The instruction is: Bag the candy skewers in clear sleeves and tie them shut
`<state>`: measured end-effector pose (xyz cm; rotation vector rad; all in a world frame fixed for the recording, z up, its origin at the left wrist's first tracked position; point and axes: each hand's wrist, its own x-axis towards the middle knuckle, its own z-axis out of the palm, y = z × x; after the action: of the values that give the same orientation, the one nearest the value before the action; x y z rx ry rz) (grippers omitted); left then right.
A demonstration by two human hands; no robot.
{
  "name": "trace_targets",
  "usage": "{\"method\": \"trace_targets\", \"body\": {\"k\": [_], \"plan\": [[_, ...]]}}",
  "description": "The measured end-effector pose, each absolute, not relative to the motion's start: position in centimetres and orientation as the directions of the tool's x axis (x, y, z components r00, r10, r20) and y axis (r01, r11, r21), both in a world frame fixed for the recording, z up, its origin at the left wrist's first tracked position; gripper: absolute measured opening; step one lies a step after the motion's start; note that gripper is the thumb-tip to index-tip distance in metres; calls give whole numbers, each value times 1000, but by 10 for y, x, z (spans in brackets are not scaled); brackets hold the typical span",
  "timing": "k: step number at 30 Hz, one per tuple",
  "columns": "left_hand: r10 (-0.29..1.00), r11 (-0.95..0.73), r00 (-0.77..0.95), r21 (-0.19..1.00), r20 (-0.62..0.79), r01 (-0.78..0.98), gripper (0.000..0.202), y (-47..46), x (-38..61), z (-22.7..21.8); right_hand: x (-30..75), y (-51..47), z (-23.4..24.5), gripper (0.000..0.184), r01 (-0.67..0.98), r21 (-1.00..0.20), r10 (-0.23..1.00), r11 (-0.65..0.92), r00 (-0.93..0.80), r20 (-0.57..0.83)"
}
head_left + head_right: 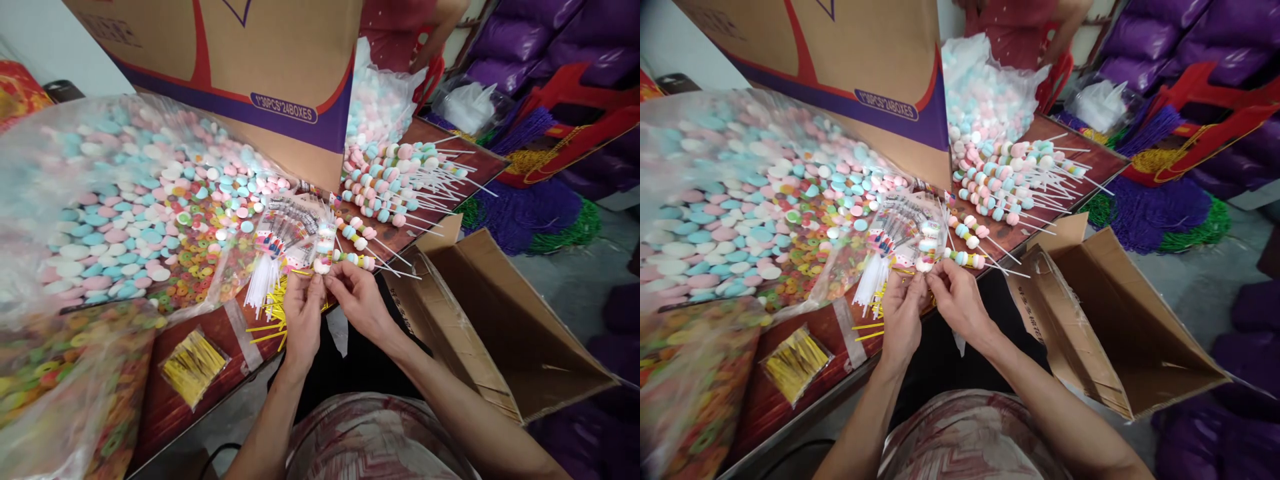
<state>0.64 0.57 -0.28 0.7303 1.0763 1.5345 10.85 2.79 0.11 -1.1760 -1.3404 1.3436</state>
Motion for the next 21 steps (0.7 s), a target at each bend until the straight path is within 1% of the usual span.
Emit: {"method": "trace_targets", "body": {"k": [2,5,7,8,9,10,11,12,13,15,16,17,18,19,21], "plan": [[966,77,-161,818,-203,-571,19,8,5,2,109,25,0,17,10,-1000,978,-1,-206,-3],[930,291,82,582,-358,-760,21,9,-4,11,114,25,5,18,-23,-999,962,31,-272,36],[876,423,238,429,-420,-798,25,7,-12,16,122,28,11,20,-1,-993,938,115,-329,109],[850,473,299,379,-434,-795,28,7,-14,18,126,29,14,20,14,-986,919,169,-364,153],[829,513,345,353,-440,-782,30,6,-16,19,131,31,16,20,29,-975,895,219,-403,189],[815,544,378,356,-440,-760,31,5,-16,20,134,32,18,19,48,-964,873,262,-438,215],[809,564,394,388,-437,-729,29,4,-14,21,137,33,18,18,74,-952,856,297,-462,231],[815,565,383,450,-436,-691,26,3,-11,21,138,33,17,16,111,-938,848,328,-472,241],[838,536,332,539,-433,-650,22,3,-7,20,139,33,15,13,158,-919,850,360,-461,253],[915,387,126,750,-383,-537,18,1,2,17,136,30,11,8,261,-876,872,406,-399,284],[947,289,8,839,-322,-460,17,0,7,15,135,28,10,6,297,-865,885,405,-365,290],[965,202,-84,904,-250,-378,17,-2,11,13,133,26,10,6,318,-865,900,388,-334,281],[973,129,-144,946,-179,-299,18,-3,15,11,132,25,11,6,327,-874,914,360,-312,260],[978,80,-167,969,-122,-234,18,-5,17,9,131,24,13,6,323,-889,926,324,-301,228],[986,31,-157,986,-57,-164,19,-7,17,7,132,24,19,5,268,-938,952,221,-266,149]]}}
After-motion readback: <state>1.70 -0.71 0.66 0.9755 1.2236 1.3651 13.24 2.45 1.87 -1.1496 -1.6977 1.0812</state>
